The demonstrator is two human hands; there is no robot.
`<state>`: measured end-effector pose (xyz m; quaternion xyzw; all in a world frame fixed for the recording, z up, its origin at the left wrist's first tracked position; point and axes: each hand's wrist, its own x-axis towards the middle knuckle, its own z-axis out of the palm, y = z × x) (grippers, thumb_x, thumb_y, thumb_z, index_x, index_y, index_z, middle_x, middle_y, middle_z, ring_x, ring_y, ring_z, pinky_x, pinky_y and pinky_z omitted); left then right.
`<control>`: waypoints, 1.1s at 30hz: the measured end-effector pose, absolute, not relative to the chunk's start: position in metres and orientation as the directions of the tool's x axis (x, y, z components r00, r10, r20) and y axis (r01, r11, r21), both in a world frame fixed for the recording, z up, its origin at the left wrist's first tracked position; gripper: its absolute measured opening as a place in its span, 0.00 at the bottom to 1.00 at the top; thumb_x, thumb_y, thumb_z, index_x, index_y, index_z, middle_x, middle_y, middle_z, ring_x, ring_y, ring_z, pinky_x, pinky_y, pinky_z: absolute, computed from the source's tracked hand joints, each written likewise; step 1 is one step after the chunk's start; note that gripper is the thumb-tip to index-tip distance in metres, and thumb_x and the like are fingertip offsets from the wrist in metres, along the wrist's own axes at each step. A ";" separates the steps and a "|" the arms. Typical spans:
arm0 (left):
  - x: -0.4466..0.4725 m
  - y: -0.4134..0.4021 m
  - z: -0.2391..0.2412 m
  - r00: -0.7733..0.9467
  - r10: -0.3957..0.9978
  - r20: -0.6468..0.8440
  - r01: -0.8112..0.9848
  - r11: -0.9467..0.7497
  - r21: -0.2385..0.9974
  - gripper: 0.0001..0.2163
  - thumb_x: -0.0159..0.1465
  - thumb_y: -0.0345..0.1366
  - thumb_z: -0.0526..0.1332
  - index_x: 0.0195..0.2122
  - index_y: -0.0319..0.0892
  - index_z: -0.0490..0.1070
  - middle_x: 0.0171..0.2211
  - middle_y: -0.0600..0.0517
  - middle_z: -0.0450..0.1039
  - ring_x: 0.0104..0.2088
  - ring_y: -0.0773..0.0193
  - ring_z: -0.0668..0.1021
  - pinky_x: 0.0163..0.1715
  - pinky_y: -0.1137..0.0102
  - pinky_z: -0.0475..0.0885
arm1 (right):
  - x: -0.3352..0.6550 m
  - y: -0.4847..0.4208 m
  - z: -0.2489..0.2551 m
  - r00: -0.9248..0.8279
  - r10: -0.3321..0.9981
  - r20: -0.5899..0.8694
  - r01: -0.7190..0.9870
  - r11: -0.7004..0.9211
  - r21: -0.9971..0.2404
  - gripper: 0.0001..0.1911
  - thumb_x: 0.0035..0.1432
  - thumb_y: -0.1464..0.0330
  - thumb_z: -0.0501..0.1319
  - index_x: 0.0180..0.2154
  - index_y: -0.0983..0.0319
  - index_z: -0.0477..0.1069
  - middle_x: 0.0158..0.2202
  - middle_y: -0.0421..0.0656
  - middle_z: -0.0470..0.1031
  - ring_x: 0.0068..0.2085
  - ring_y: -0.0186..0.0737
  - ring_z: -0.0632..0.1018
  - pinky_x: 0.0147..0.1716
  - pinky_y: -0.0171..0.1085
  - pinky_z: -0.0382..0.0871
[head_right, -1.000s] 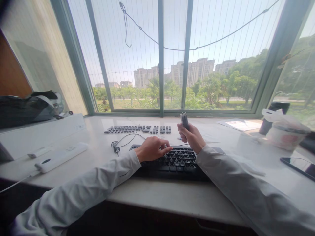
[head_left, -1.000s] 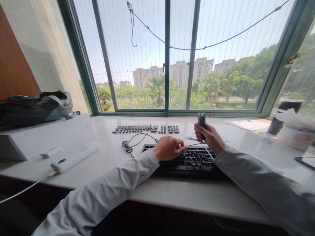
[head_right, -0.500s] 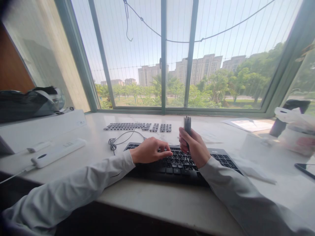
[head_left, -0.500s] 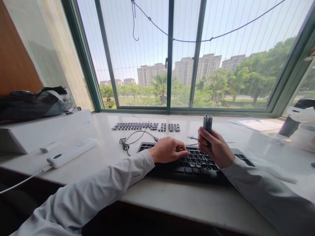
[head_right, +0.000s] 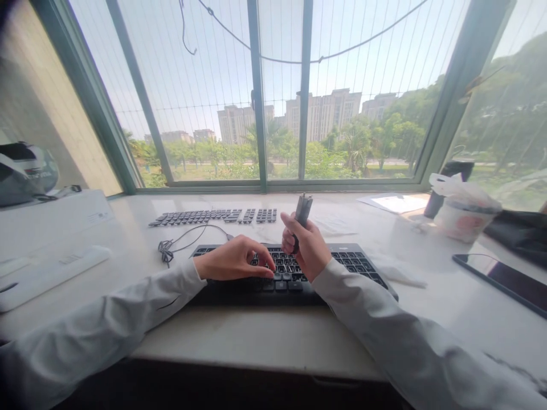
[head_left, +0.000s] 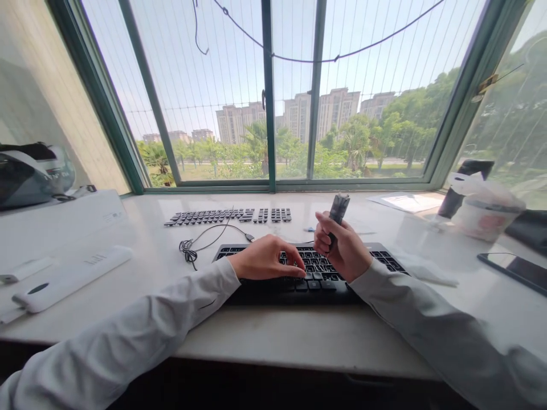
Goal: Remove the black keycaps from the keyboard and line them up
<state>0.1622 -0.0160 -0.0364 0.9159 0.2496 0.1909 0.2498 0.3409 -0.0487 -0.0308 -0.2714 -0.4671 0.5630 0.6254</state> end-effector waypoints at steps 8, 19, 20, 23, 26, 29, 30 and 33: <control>0.167 -0.019 -0.043 0.760 0.574 0.305 0.313 -0.735 0.601 0.11 0.61 0.42 0.66 0.35 0.38 0.81 0.32 0.50 0.80 0.32 0.67 0.76 0.33 0.74 0.67 | 0.329 -0.050 -0.045 -0.056 0.975 0.216 -0.382 0.179 -0.907 0.26 0.44 0.53 0.72 0.25 0.59 0.58 0.17 0.31 0.57 0.19 0.28 0.59 0.21 0.32 0.54; 0.169 -0.020 -0.045 0.790 0.546 0.278 0.326 -0.759 0.564 0.08 0.62 0.36 0.63 0.34 0.35 0.77 0.32 0.50 0.78 0.33 0.66 0.76 0.36 0.74 0.68 | 0.327 -0.054 -0.045 -0.077 0.976 0.203 -0.341 0.165 -0.925 0.25 0.43 0.52 0.72 0.28 0.59 0.60 0.18 0.31 0.58 0.21 0.30 0.61 0.22 0.33 0.57; 0.168 -0.019 -0.044 0.797 0.539 0.273 0.325 -0.764 0.557 0.08 0.62 0.36 0.63 0.33 0.35 0.76 0.32 0.50 0.78 0.33 0.66 0.76 0.36 0.74 0.68 | 0.328 -0.053 -0.047 -0.074 0.975 0.210 -0.328 0.175 -0.928 0.25 0.44 0.52 0.71 0.28 0.59 0.60 0.18 0.32 0.58 0.21 0.30 0.61 0.23 0.33 0.58; 0.165 -0.017 -0.042 0.800 0.543 0.257 0.347 -0.768 0.539 0.07 0.61 0.35 0.62 0.33 0.35 0.76 0.32 0.50 0.78 0.32 0.66 0.76 0.35 0.75 0.68 | 0.328 -0.049 -0.051 -0.073 0.968 0.240 -0.307 0.207 -0.929 0.24 0.46 0.52 0.70 0.28 0.59 0.60 0.18 0.32 0.58 0.21 0.30 0.61 0.23 0.33 0.58; 0.164 -0.016 -0.040 0.799 0.553 0.237 0.371 -0.763 0.529 0.06 0.61 0.34 0.62 0.32 0.36 0.76 0.31 0.51 0.77 0.32 0.67 0.76 0.34 0.75 0.68 | 0.328 -0.045 -0.055 -0.079 0.960 0.269 -0.313 0.232 -0.921 0.24 0.48 0.53 0.70 0.28 0.59 0.59 0.19 0.32 0.57 0.21 0.29 0.60 0.23 0.33 0.57; 0.163 -0.016 -0.040 0.814 0.534 0.229 0.367 -0.777 0.511 0.05 0.60 0.32 0.62 0.32 0.36 0.76 0.31 0.52 0.77 0.32 0.67 0.76 0.34 0.75 0.67 | 0.326 -0.043 -0.059 -0.092 0.953 0.288 -0.316 0.246 -0.916 0.23 0.49 0.52 0.69 0.28 0.59 0.60 0.19 0.31 0.55 0.21 0.29 0.57 0.22 0.32 0.55; 0.163 -0.016 -0.040 0.817 0.529 0.229 0.366 -0.783 0.503 0.05 0.60 0.32 0.61 0.32 0.36 0.76 0.31 0.52 0.77 0.32 0.67 0.76 0.35 0.75 0.67 | 0.325 -0.042 -0.060 -0.096 0.951 0.295 -0.311 0.253 -0.916 0.23 0.49 0.52 0.69 0.28 0.59 0.60 0.19 0.31 0.55 0.21 0.29 0.57 0.22 0.33 0.54; 0.163 -0.016 -0.039 0.823 0.523 0.224 0.371 -0.792 0.486 0.06 0.60 0.33 0.61 0.33 0.36 0.75 0.31 0.52 0.77 0.32 0.67 0.76 0.34 0.75 0.67 | 0.324 -0.041 -0.061 -0.097 0.944 0.316 -0.273 0.281 -0.920 0.23 0.50 0.51 0.67 0.29 0.59 0.60 0.19 0.31 0.55 0.21 0.29 0.57 0.22 0.33 0.53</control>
